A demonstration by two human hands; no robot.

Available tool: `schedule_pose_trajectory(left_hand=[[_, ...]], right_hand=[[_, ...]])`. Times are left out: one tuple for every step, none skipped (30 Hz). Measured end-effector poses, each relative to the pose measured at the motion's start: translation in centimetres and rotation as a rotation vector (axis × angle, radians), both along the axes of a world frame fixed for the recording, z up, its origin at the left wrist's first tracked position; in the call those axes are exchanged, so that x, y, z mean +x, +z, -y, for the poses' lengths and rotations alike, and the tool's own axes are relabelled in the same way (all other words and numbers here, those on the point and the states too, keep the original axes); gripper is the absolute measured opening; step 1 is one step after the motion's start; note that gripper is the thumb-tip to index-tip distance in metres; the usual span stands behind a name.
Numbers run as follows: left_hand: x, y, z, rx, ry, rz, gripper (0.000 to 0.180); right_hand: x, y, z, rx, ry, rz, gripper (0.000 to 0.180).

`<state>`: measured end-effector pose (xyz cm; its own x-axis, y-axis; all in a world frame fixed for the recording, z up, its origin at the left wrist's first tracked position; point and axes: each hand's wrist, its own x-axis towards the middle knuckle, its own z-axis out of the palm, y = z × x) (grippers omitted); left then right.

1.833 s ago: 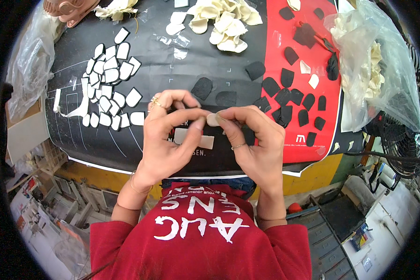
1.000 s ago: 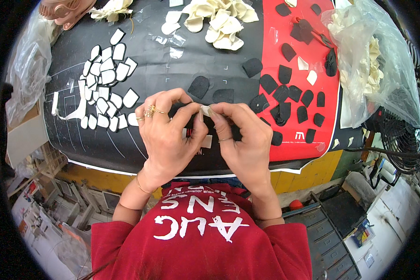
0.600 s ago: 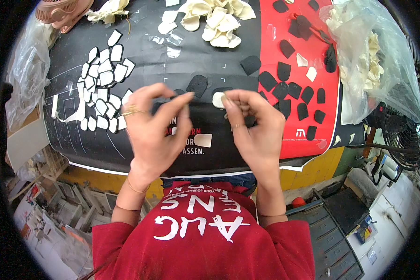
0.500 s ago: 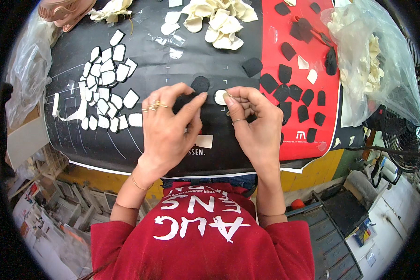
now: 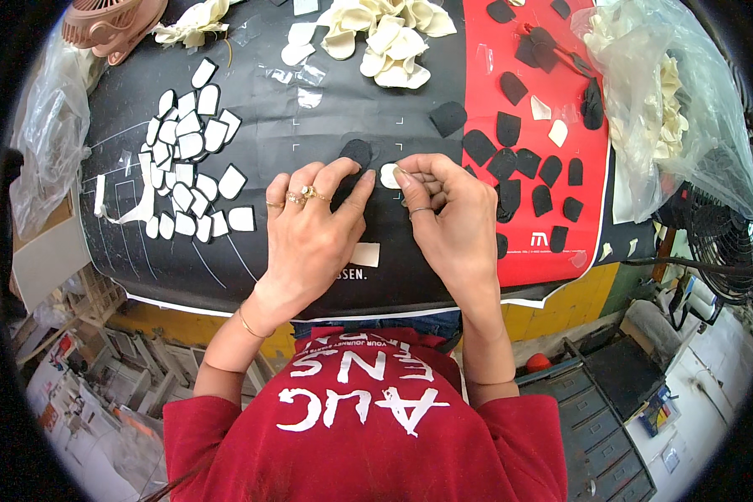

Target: The person repeatedly picks small white and black foam pieces from a table and presses them together by hand to form small assemblies. The person places the finished assemblies into a growing pile on the table. No tools are used.

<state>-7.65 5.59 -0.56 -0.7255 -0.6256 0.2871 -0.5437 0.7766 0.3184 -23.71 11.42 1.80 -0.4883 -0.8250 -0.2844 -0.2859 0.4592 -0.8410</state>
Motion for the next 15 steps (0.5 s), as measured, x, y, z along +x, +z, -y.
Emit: schedule_pose_trajectory(left_hand=[[-0.01,0.04,-0.05,-0.002,-0.001,0.006,0.032],[0.0,0.09,-0.08,0.005,0.001,0.004,0.032],[-0.01,0.14,-0.1,0.01,0.001,0.005,0.032],[-0.02,0.17,-0.1,0.015,0.001,0.006,0.031],[-0.04,0.2,-0.1,0.007,0.003,0.007,0.031],[-0.09,0.21,-0.1,0.0,0.005,0.009,0.031],[-0.11,0.22,-0.09,-0.009,0.006,0.014,0.031],[-0.09,0.23,-0.09,-0.002,0.005,0.015,0.031],[-0.05,0.25,-0.08,0.003,0.003,0.02,0.031],[-0.01,0.25,-0.06,0.008,0.002,0.026,0.031],[0.01,0.23,-0.04,0.001,0.002,0.021,0.032],[0.0,0.19,-0.02,-0.004,0.002,0.017,0.034],[-0.01,0.15,0.0,-0.008,0.001,0.016,0.035],[-0.01,0.12,0.02,-0.014,0.005,0.014,0.037],[-0.03,0.09,0.03,-0.018,0.008,0.016,0.039]], right_hand=[[0.03,0.02,0.03,0.001,0.002,-0.009,0.012],[0.07,0.01,0.06,0.0,-0.003,-0.008,0.012],[0.12,-0.02,0.1,-0.002,-0.009,-0.008,0.011],[0.18,-0.07,0.14,0.006,-0.018,-0.006,0.011],[0.22,-0.11,0.16,-0.013,-0.012,-0.014,0.011],[0.25,-0.15,0.18,-0.022,-0.01,-0.02,0.011],[0.28,-0.19,0.19,-0.013,-0.016,-0.026,0.011],[0.31,-0.2,0.18,-0.027,-0.007,-0.042,0.011],[0.35,-0.2,0.15,-0.024,-0.005,-0.056,0.011],[0.39,-0.21,0.15,-0.031,-0.001,-0.072,0.011],[0.43,-0.23,0.16,-0.029,-0.004,-0.078,0.011],[0.48,-0.27,0.18,-0.036,-0.004,-0.086,0.011],[0.51,-0.3,0.19,-0.043,-0.005,-0.094,0.011],[0.52,-0.3,0.19,-0.044,-0.004,-0.091,0.011],[0.52,-0.32,0.2,-0.045,-0.003,-0.088,0.011]])
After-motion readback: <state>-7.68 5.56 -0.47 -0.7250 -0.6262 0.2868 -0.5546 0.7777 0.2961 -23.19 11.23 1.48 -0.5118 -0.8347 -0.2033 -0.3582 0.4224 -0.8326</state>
